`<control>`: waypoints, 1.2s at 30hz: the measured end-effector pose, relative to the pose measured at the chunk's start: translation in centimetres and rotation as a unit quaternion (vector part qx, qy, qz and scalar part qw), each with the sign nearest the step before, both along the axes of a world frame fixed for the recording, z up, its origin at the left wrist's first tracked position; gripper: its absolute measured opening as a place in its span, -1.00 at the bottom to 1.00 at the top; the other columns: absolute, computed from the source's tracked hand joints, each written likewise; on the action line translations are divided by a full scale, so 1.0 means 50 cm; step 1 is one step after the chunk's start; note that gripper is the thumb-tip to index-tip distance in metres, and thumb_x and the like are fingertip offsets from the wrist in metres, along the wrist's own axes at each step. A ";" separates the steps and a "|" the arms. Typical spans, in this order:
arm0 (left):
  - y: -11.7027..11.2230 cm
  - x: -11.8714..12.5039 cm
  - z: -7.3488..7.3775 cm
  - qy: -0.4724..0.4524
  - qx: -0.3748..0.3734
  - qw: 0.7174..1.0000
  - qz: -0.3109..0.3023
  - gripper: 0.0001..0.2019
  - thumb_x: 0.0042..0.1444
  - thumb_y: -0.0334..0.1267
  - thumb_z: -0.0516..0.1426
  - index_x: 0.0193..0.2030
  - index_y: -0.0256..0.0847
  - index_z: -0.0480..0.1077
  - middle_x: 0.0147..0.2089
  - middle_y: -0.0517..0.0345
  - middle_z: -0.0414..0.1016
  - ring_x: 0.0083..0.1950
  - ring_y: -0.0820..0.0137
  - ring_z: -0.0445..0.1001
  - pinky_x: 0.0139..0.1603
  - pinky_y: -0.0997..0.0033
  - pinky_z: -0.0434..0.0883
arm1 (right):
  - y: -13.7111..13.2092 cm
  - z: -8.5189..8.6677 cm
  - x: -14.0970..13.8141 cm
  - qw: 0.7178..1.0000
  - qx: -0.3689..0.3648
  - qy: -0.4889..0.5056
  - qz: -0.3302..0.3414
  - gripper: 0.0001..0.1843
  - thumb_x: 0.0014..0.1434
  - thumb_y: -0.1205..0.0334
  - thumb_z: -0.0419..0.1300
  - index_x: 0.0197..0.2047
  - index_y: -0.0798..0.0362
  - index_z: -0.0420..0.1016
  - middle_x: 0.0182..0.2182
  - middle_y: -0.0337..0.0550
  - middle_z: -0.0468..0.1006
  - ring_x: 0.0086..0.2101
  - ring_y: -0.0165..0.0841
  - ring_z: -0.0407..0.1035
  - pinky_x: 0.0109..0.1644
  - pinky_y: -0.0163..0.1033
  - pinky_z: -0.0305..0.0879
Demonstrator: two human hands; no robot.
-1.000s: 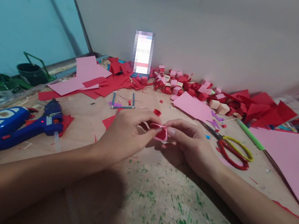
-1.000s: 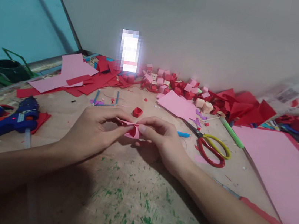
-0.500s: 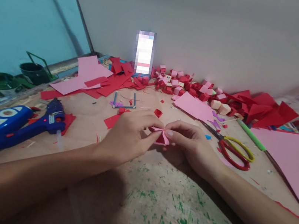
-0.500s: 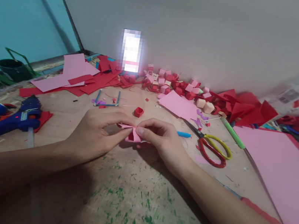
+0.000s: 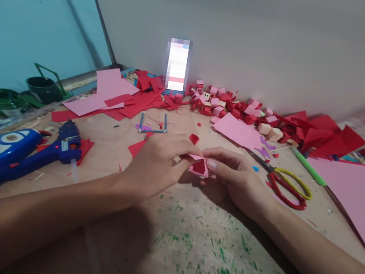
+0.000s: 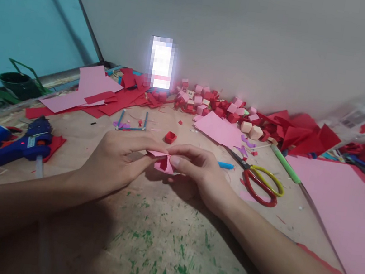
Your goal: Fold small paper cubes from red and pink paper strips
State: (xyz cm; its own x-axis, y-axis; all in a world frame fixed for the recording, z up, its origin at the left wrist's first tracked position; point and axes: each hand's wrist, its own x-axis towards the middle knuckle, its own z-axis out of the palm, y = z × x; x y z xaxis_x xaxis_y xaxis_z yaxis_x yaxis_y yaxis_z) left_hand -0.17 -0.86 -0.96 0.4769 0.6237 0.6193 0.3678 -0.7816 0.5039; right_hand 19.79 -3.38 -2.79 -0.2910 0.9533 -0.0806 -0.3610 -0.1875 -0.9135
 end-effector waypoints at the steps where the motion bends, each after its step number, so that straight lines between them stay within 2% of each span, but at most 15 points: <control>1: 0.002 -0.001 -0.001 -0.001 0.014 1.000 -0.010 -0.81 0.25 -0.50 0.16 -0.20 -0.24 0.61 -0.20 0.11 0.69 -0.17 0.34 0.62 -0.09 0.34 0.51 | 0.000 0.000 0.001 1.000 -0.004 0.007 0.008 -0.79 0.08 0.25 0.51 -0.18 0.07 0.71 -0.34 -0.18 0.70 -0.38 -0.43 0.56 -0.25 -0.36 0.52; 6: 0.003 -0.001 -0.004 -0.019 0.029 0.999 -0.035 -0.85 0.27 -0.49 0.19 -0.20 -0.28 0.62 -0.21 0.09 0.66 -0.19 0.38 0.60 -0.13 0.37 0.49 | 0.000 0.005 0.006 0.999 -0.005 0.019 0.032 -0.75 0.06 0.29 0.51 -0.15 0.06 0.71 -0.26 -0.13 0.72 -0.30 -0.38 0.60 -0.15 -0.31 0.53; 10: 0.001 0.000 -0.003 -0.017 0.031 0.999 -0.037 -0.86 0.26 -0.50 0.21 -0.20 -0.29 0.61 -0.22 0.09 0.66 -0.19 0.39 0.60 -0.12 0.39 0.49 | 0.001 0.005 0.006 0.999 -0.005 0.020 0.030 -0.77 0.07 0.28 0.51 -0.16 0.07 0.71 -0.28 -0.13 0.72 -0.31 -0.38 0.60 -0.16 -0.33 0.54; 15: -0.002 0.001 0.001 -0.028 0.021 0.999 0.009 -0.95 0.22 -0.45 0.28 -0.20 -0.28 0.59 -0.25 0.13 0.66 -0.26 0.42 0.59 -0.21 0.45 0.46 | 0.004 0.005 0.001 1.000 -0.005 0.014 -0.009 -0.81 0.04 0.23 0.54 -0.25 0.08 0.73 -0.38 -0.18 0.70 -0.41 -0.44 0.55 -0.27 -0.39 0.54; 18: -0.002 0.001 0.000 -0.023 0.032 0.999 0.023 -0.93 0.18 -0.48 0.27 -0.24 -0.26 0.56 -0.27 0.16 0.64 -0.27 0.41 0.57 -0.21 0.43 0.45 | 0.005 0.008 0.000 1.000 -0.003 0.013 -0.025 -0.83 0.03 0.24 0.54 -0.30 0.10 0.73 -0.41 -0.18 0.69 -0.43 -0.45 0.54 -0.29 -0.39 0.55; 28: 0.009 -0.001 -0.001 0.028 0.145 0.989 -0.024 -0.88 0.21 -0.53 0.17 -0.19 -0.31 0.50 -0.21 0.03 0.61 -0.15 0.31 0.58 -0.15 0.34 0.50 | 0.006 0.008 0.002 0.999 0.007 0.014 -0.034 -0.85 0.05 0.23 0.53 -0.31 0.09 0.74 -0.42 -0.15 0.69 -0.43 -0.43 0.55 -0.32 -0.39 0.56; 32: 0.007 -0.004 0.001 0.042 0.157 0.986 -0.031 -0.91 0.24 -0.46 0.16 -0.17 -0.28 0.50 -0.15 -0.01 0.60 -0.11 0.28 0.58 -0.13 0.31 0.53 | 0.006 0.008 0.004 0.999 0.000 0.016 -0.036 -0.86 0.06 0.23 0.52 -0.32 0.09 0.73 -0.42 -0.15 0.69 -0.44 -0.42 0.55 -0.33 -0.38 0.55; 36: -0.002 -0.005 0.010 0.025 0.135 0.989 -0.053 -0.91 0.29 -0.34 0.16 -0.20 -0.27 0.51 -0.14 -0.04 0.60 -0.11 0.27 0.58 -0.12 0.28 0.54 | 0.005 0.009 0.003 0.999 0.001 0.022 -0.039 -0.86 0.06 0.24 0.53 -0.31 0.08 0.73 -0.42 -0.15 0.69 -0.45 -0.40 0.56 -0.29 -0.34 0.58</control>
State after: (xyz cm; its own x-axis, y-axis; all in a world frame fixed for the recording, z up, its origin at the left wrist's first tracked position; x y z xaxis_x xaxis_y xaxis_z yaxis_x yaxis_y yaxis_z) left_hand -0.39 -0.94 -0.45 0.5652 0.3840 0.7301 0.2967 -0.9204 0.2544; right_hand 19.96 -3.15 -2.32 -0.2184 0.9735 -0.0680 -0.4148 -0.1557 -0.8965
